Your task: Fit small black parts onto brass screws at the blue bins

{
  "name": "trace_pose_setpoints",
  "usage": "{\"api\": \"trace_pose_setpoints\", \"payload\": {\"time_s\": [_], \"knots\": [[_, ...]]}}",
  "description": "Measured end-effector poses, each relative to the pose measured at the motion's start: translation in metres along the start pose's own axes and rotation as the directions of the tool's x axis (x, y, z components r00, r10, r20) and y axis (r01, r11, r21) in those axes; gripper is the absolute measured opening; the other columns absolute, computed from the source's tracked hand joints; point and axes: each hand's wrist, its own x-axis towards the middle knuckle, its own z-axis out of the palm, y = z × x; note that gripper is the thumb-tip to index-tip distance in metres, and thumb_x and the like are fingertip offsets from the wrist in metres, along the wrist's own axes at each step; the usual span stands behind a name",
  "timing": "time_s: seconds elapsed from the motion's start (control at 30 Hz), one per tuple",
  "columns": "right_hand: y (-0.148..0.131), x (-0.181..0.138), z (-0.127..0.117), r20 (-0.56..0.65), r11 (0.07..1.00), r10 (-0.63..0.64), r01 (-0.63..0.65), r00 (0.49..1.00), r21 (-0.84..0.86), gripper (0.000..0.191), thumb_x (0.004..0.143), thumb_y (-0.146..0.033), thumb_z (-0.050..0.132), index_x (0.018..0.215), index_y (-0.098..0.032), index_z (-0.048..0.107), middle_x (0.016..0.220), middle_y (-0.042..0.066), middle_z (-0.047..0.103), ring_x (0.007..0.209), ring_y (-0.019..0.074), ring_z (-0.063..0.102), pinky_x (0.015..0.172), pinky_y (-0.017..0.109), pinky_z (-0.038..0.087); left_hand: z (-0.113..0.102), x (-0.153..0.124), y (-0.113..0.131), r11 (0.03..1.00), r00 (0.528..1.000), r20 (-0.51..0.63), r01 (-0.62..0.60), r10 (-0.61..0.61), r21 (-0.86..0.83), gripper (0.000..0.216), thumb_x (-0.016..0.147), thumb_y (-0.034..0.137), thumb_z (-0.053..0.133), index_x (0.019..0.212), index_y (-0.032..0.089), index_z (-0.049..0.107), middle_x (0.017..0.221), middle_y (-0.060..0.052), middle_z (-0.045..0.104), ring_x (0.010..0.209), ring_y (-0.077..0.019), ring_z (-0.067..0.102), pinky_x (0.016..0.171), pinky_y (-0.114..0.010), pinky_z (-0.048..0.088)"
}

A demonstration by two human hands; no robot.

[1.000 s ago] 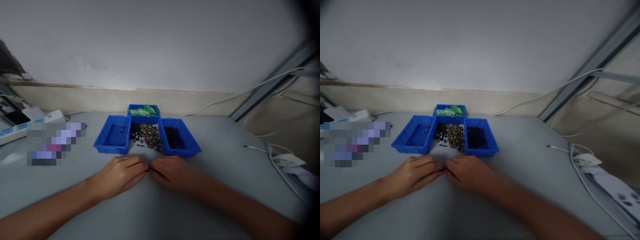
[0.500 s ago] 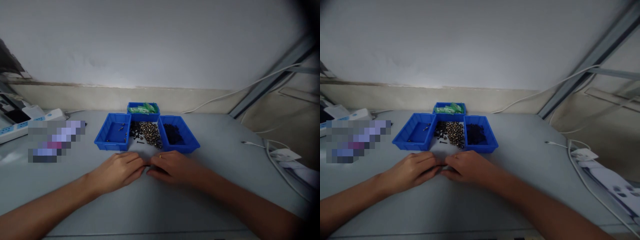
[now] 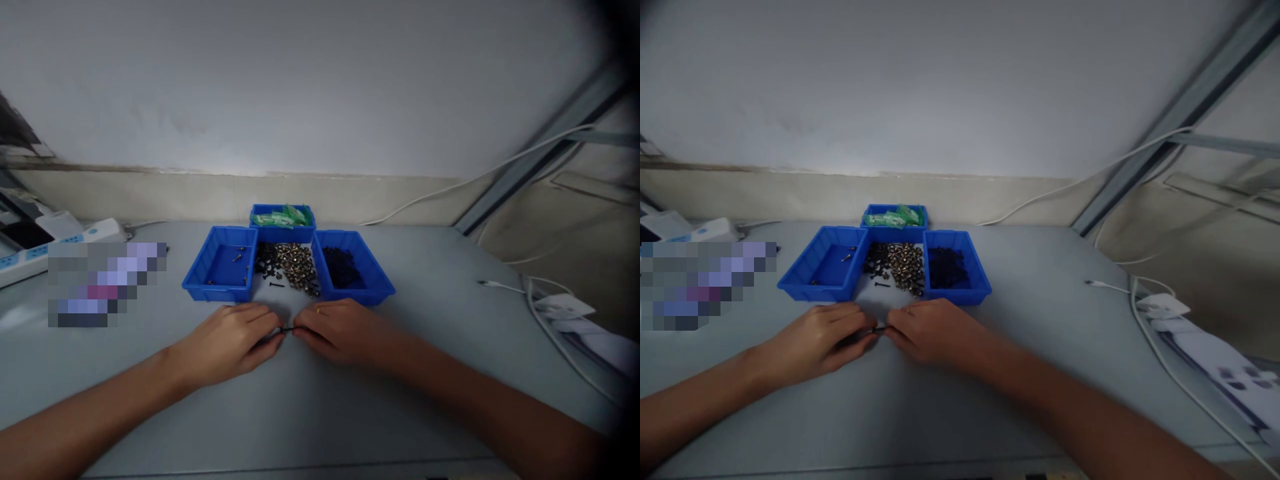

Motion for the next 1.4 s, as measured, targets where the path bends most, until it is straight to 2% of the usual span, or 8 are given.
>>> {"api": "trace_pose_setpoints", "payload": {"time_s": [0.13, 0.4, 0.6, 0.73, 0.87, 1.17, 1.4], "knots": [[0.0007, 0.0008, 0.0004, 0.005, 1.0, -0.02, 0.019, 1.0, 0.014, 0.018, 0.084, -0.025, 0.04, 0.078, -0.018, 0.056, 0.068, 0.001, 0.06, 0.06, 0.0127, 0.055, 0.055, 0.024, 0.039, -0.001, -0.0013, -0.0007, 1.0, 0.999, -0.021, -0.029, 0.029, 0.01, 0.021, 0.088, 0.026, 0.038, 0.078, 0.015, 0.052, 0.069, -0.001, 0.054, 0.063, -0.0123, 0.051, 0.059, -0.025, 0.041], [-0.0016, 0.0018, -0.0003, -0.003, 0.998, -0.049, 0.049, 0.999, 0.034, 0.019, 0.084, -0.024, 0.041, 0.071, -0.019, 0.054, 0.064, 0.001, 0.058, 0.057, 0.0127, 0.053, 0.052, 0.025, 0.038, -0.001, -0.0026, 0.0003, 0.985, 0.98, -0.119, -0.154, 0.162, 0.073, 0.02, 0.089, 0.025, 0.038, 0.085, 0.016, 0.055, 0.068, 0.0, 0.058, 0.06, -0.0124, 0.053, 0.054, -0.024, 0.041], [-0.0051, 0.0025, -0.0058, 0.037, 0.999, -0.029, 0.028, 0.999, 0.034, 0.019, 0.085, -0.022, 0.041, 0.074, -0.016, 0.055, 0.067, 0.002, 0.059, 0.06, 0.0129, 0.054, 0.055, 0.025, 0.039, -0.0017, -0.0043, -0.0013, 0.975, 0.97, -0.162, -0.153, 0.179, 0.164, 0.023, 0.089, 0.026, 0.038, 0.085, 0.015, 0.057, 0.061, 0.0, 0.058, 0.055, -0.0128, 0.054, 0.051, -0.024, 0.042], [-0.004, 0.0014, -0.0061, 0.038, 0.999, 0.005, -0.007, 0.999, 0.043, 0.019, 0.085, -0.023, 0.04, 0.081, -0.016, 0.056, 0.074, 0.003, 0.061, 0.066, 0.0142, 0.057, 0.06, 0.026, 0.04, -0.0013, -0.0045, -0.0019, 0.982, 0.987, -0.13, -0.075, 0.099, 0.175, 0.026, 0.09, 0.028, 0.034, 0.086, 0.015, 0.057, 0.058, -0.001, 0.056, 0.054, -0.0133, 0.055, 0.05, -0.025, 0.043], [-0.0038, 0.0006, -0.0062, 0.02, 0.999, 0.008, -0.009, 1.0, 0.047, 0.023, 0.087, -0.024, 0.037, 0.083, -0.016, 0.058, 0.075, 0.004, 0.062, 0.067, 0.0142, 0.057, 0.061, 0.026, 0.04, -0.0007, -0.0034, -0.0017, 0.989, 0.999, -0.028, -0.036, 0.04, 0.146, 0.023, 0.088, 0.028, 0.036, 0.081, 0.016, 0.055, 0.061, -0.001, 0.056, 0.056, -0.0139, 0.055, 0.052, -0.026, 0.043], [-0.0032, 0.0008, -0.0062, -0.011, 1.0, -0.025, 0.026, 1.0, 0.017, 0.024, 0.087, -0.025, 0.036, 0.082, -0.017, 0.058, 0.072, 0.003, 0.062, 0.065, 0.013, 0.056, 0.06, 0.025, 0.04, -0.0026, -0.002, -0.0005, 0.998, 0.999, -0.024, -0.026, 0.028, 0.059, 0.021, 0.088, 0.025, 0.038, 0.08, 0.016, 0.055, 0.068, -0.001, 0.057, 0.061, -0.0133, 0.054, 0.058, -0.026, 0.042], [-0.0015, -0.0003, -0.0017, -0.087, 0.998, -0.059, 0.059, 0.994, 0.002, 0.023, 0.086, -0.025, 0.037, 0.083, -0.018, 0.059, 0.074, 0.002, 0.063, 0.067, 0.0124, 0.057, 0.061, 0.024, 0.041, 0.0006, -0.0014, 0.0008, 0.989, 0.997, 0.012, -0.079, 0.078, 0.123, 0.023, 0.088, 0.025, 0.036, 0.076, 0.016, 0.053, 0.069, 0.0, 0.057, 0.061, -0.0129, 0.054, 0.055, -0.026, 0.039]]}}
